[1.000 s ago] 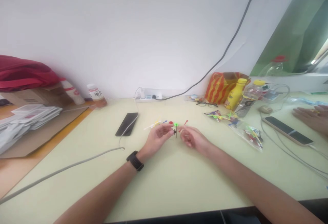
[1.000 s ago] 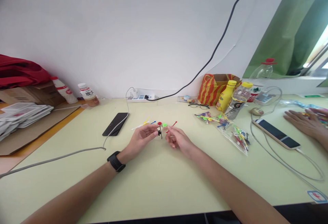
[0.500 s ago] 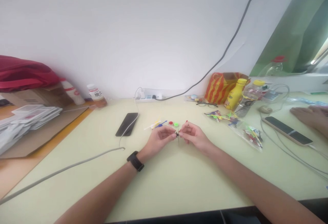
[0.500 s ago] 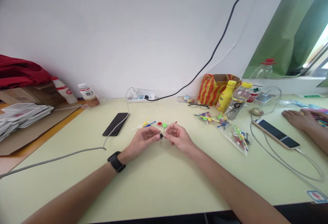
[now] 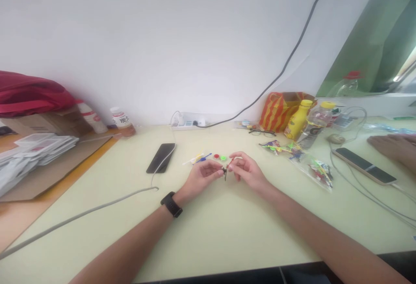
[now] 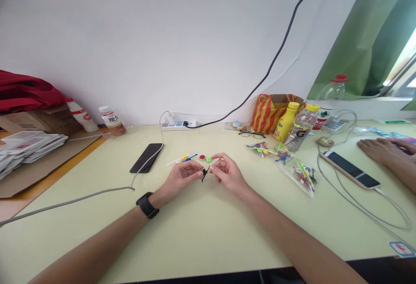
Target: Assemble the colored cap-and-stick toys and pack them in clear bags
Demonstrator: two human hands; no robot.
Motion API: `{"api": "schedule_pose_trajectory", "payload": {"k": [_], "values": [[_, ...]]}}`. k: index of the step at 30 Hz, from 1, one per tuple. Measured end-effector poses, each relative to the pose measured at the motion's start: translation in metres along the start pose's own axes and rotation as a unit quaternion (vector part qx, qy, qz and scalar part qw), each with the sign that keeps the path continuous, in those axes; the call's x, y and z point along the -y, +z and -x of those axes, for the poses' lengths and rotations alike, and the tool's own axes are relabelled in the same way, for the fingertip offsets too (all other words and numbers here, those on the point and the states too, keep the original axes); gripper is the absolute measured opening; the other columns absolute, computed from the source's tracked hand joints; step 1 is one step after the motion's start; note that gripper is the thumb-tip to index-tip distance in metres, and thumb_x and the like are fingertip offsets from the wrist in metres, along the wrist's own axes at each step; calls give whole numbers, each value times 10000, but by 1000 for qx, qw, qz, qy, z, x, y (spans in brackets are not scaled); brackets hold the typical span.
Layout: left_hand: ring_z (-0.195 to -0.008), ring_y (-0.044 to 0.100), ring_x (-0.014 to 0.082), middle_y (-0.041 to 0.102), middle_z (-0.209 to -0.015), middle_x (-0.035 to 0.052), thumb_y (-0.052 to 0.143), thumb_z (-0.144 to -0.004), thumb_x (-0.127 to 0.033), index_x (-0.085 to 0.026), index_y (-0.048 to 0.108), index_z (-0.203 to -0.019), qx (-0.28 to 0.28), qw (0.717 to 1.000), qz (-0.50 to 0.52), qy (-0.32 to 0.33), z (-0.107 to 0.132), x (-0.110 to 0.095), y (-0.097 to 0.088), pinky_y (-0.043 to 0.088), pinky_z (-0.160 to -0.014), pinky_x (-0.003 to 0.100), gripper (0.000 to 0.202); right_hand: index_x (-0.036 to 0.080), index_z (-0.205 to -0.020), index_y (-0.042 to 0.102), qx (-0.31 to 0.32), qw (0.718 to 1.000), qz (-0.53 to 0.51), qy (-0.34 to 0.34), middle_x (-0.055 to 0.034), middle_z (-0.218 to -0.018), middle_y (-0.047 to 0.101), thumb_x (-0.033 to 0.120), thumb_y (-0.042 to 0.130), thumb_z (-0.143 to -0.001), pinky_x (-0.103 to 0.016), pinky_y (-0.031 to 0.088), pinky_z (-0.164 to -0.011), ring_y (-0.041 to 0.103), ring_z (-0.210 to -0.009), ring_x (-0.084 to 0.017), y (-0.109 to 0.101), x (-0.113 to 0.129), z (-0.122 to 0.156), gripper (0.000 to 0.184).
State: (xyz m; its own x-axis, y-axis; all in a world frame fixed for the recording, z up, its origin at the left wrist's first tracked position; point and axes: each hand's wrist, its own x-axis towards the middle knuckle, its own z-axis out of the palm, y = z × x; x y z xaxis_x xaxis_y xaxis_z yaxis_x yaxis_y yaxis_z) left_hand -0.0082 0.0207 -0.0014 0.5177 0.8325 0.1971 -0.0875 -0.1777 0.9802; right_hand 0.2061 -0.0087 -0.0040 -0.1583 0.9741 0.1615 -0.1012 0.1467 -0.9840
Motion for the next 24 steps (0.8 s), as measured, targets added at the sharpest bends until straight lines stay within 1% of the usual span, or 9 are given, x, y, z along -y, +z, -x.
{"api": "schedule_pose_trajectory", "payload": {"k": [4, 6, 7, 8, 9, 11, 13, 19, 24], "values": [[-898, 711, 209, 745, -1009, 92, 799, -838, -346, -155, 725, -1005, -2, 1000, -1, -1, 0, -1, 0, 573, -859, 350, 264, 325, -1440, 402, -29, 999, 16, -29, 27, -859, 602, 471, 724, -852, -276, 432, -547, 481, -571, -115, 1, 1, 2, 686], [-903, 709, 210, 743, -1010, 93, 797, -841, -343, -155, 724, -1004, 0, 1000, -1, -1, 0, -2, 1, 571, -864, 353, 259, 336, -1446, 409, -31, 999, 25, -32, 27, -869, 602, 475, 704, -868, -277, 420, -550, 473, -567, -114, 1, 1, 3, 664], [-909, 708, 210, 742, -1009, 93, 798, -840, -341, -155, 724, -1002, 0, 1000, 0, -1, 0, -2, 1, 570, -867, 352, 257, 311, -1364, 509, -19, 999, 32, -28, 25, -832, 597, 488, 673, -890, -280, 406, -550, 469, -564, -118, 0, 1, 3, 532], [-914, 707, 210, 743, -1006, 91, 800, -837, -341, -155, 725, -997, -2, 1000, 1, -1, 0, -2, 1, 569, -870, 351, 257, 268, -1192, 630, 4, 999, 41, -22, 21, -763, 582, 505, 622, -922, -285, 389, -552, 464, -559, -123, -1, 1, 3, 359], [-917, 706, 209, 744, -1000, 89, 804, -833, -342, -155, 726, -992, -5, 1000, 2, -2, 0, -2, 1, 569, -872, 348, 258, 226, -943, 688, 35, 998, 48, -14, 16, -674, 545, 521, 560, -955, -294, 368, -552, 451, -547, -127, -2, 1, 3, 322], [-915, 705, 205, 746, -987, 86, 810, -826, -346, -154, 729, -981, -13, 1000, 4, -2, -1, -3, 1, 567, -874, 343, 260, 198, -538, 533, 94, 994, 58, -2, 8, -532, 438, 541, 457, -998, -313, 329, -559, 410, -521, -129, -3, 1, 2, 579], [-908, 704, 200, 745, -975, 83, 811, -826, -345, -152, 728, -979, -18, 1000, 5, -2, -1, -3, 0, 567, -873, 339, 260, 203, -447, 388, 109, 992, 62, -4, 11, -496, 381, 557, 478, -987, -317, 305, -559, 368, -511, -123, -4, 1, 2, 652], [-918, 697, 195, 736, -982, 80, 800, -840, -331, -150, 720, -993, -9, 1000, 0, 1, -1, -1, -1, 562, -883, 337, 250, 203, -748, 563, 69, 997, 38, 2, 27, -643, 534, 532, 722, -851, -260, 327, -518, 439, -552, -112, -1, 0, 0, 379], [-930, 702, 209, 736, -1003, 87, 798, -841, -345, -151, 721, -1003, -4, 1000, -2, -1, -1, 0, -1, 566, -882, 351, 264, 232, -963, 589, 38, 999, 3, 5, 10, -790, 628, 483, 780, -815, -249, 408, -528, 511, -607, -118, -2, -4, -1, 349]]}}
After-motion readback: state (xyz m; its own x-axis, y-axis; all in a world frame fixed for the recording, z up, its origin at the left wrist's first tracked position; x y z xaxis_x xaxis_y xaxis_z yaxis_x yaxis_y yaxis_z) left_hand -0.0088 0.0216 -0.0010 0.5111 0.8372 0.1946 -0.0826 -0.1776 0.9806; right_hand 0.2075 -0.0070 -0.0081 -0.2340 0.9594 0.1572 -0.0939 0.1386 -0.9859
